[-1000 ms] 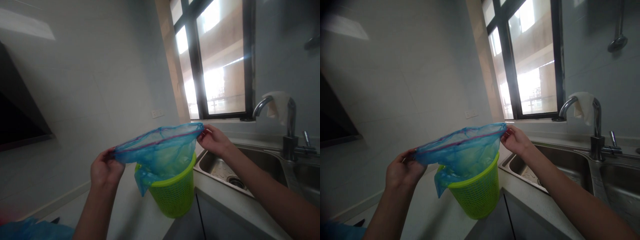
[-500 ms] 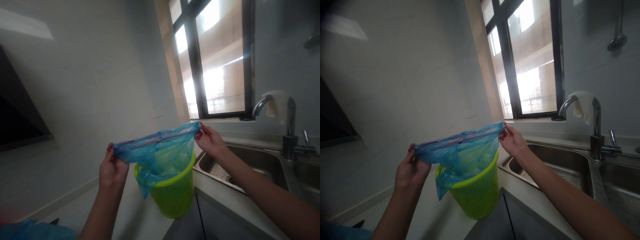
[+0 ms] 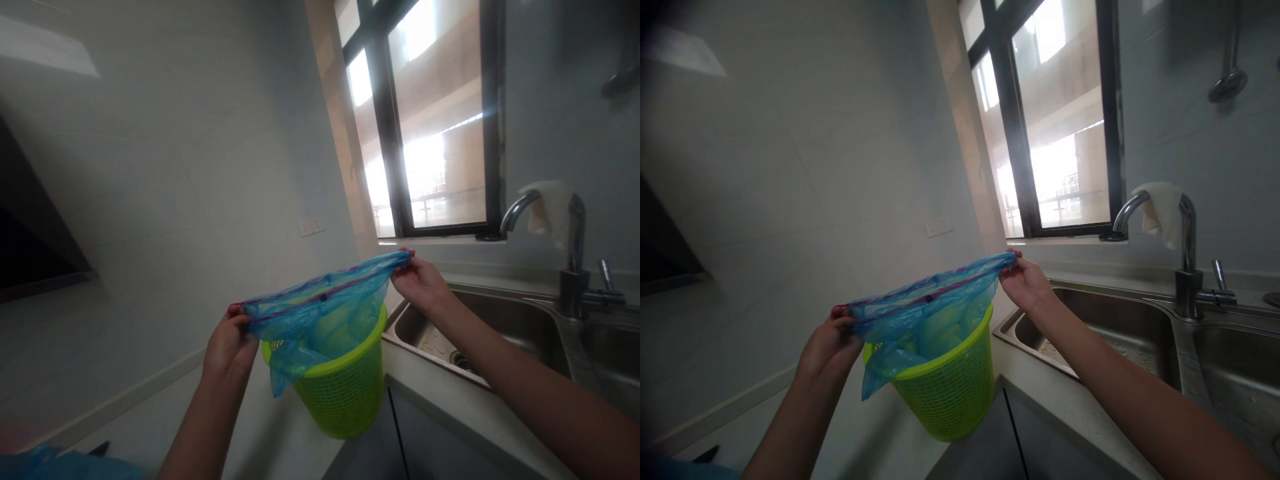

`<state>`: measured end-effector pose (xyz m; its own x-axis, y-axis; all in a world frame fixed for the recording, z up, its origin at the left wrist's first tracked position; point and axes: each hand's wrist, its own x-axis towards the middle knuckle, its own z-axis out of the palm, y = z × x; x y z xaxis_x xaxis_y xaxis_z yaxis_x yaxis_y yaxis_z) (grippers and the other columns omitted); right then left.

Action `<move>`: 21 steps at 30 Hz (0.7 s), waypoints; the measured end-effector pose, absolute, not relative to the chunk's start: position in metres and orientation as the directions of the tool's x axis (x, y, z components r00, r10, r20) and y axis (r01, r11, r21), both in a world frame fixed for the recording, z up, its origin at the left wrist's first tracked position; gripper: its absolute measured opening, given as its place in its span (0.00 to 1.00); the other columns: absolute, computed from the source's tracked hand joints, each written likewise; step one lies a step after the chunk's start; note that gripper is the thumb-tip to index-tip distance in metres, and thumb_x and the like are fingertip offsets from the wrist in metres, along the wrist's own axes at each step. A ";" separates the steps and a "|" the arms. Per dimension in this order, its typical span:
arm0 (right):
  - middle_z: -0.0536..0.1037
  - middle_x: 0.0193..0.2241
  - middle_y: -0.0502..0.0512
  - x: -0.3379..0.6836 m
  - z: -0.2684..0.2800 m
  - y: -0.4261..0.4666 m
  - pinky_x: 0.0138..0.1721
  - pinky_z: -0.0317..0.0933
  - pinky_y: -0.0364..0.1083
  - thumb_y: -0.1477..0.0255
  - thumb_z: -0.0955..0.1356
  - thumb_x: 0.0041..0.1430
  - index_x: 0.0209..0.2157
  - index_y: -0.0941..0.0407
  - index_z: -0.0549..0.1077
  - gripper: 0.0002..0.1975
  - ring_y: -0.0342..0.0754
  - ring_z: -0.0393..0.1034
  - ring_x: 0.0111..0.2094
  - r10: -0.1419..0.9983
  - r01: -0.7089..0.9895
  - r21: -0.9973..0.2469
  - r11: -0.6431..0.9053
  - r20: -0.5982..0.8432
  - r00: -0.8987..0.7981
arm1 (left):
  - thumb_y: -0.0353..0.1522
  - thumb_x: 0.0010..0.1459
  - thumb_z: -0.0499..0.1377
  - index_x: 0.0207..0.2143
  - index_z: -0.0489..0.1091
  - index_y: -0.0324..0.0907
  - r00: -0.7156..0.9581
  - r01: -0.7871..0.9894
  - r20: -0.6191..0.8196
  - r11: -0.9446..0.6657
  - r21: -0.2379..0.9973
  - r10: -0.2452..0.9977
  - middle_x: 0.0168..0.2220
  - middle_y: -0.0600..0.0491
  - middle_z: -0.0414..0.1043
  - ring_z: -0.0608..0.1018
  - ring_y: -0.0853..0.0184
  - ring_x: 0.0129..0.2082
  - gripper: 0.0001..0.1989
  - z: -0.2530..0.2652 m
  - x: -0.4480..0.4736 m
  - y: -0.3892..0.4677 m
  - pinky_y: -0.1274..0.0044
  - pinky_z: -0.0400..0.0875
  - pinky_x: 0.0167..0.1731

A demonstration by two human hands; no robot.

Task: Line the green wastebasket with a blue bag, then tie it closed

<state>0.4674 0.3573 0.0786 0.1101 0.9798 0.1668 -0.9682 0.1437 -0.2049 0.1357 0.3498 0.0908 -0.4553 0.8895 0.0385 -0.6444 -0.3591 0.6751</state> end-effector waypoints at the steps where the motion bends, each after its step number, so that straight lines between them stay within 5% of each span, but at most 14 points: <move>1: 0.73 0.21 0.43 0.467 0.077 0.358 0.21 0.65 0.37 0.92 0.63 0.47 0.28 0.56 0.68 0.16 0.37 0.69 0.21 0.979 -0.967 -0.211 0.146 0.173 0.110 | 0.09 0.34 0.46 0.24 0.65 0.39 -0.455 -0.648 0.045 -0.365 0.668 0.889 0.22 0.60 0.63 0.67 0.79 0.19 0.21 0.091 0.135 0.349 0.91 0.65 0.24; 6: 0.75 0.24 0.48 0.466 0.070 0.363 0.25 0.68 0.38 0.88 0.65 0.47 0.30 0.57 0.72 0.13 0.39 0.69 0.23 0.970 -0.937 -0.321 0.139 0.233 0.064 | 0.11 0.33 0.47 0.38 0.72 0.42 -0.459 -0.544 0.189 -0.443 0.712 0.868 0.34 0.56 0.76 0.78 0.74 0.32 0.32 0.086 0.139 0.346 0.87 0.71 0.30; 13: 0.79 0.29 0.51 0.467 0.072 0.358 0.32 0.71 0.41 0.76 0.67 0.58 0.36 0.56 0.76 0.05 0.42 0.73 0.29 0.957 -0.914 -0.351 0.203 0.267 0.110 | 0.16 0.40 0.54 0.57 0.58 0.52 -0.294 -0.461 0.356 -0.458 0.760 0.887 0.41 0.49 0.79 0.80 0.61 0.45 0.41 0.083 0.149 0.337 0.76 0.74 0.38; 17: 0.80 0.36 0.52 0.468 0.079 0.350 0.36 0.72 0.42 0.74 0.69 0.56 0.38 0.54 0.75 0.07 0.44 0.75 0.35 0.919 -0.896 -0.338 0.288 0.359 0.160 | 0.21 0.44 0.57 0.61 0.57 0.50 -0.271 -0.442 0.357 -0.446 0.778 0.894 0.33 0.53 0.77 0.80 0.65 0.33 0.40 0.084 0.155 0.333 0.76 0.73 0.37; 21: 0.80 0.38 0.53 0.464 0.081 0.347 0.41 0.71 0.45 0.78 0.70 0.51 0.33 0.54 0.71 0.08 0.46 0.75 0.38 0.889 -0.883 -0.334 0.331 0.424 0.173 | 0.23 0.44 0.59 0.52 0.67 0.45 -0.307 -0.449 0.276 -0.394 0.802 0.911 0.28 0.56 0.73 0.74 0.69 0.26 0.29 0.080 0.156 0.336 0.80 0.69 0.30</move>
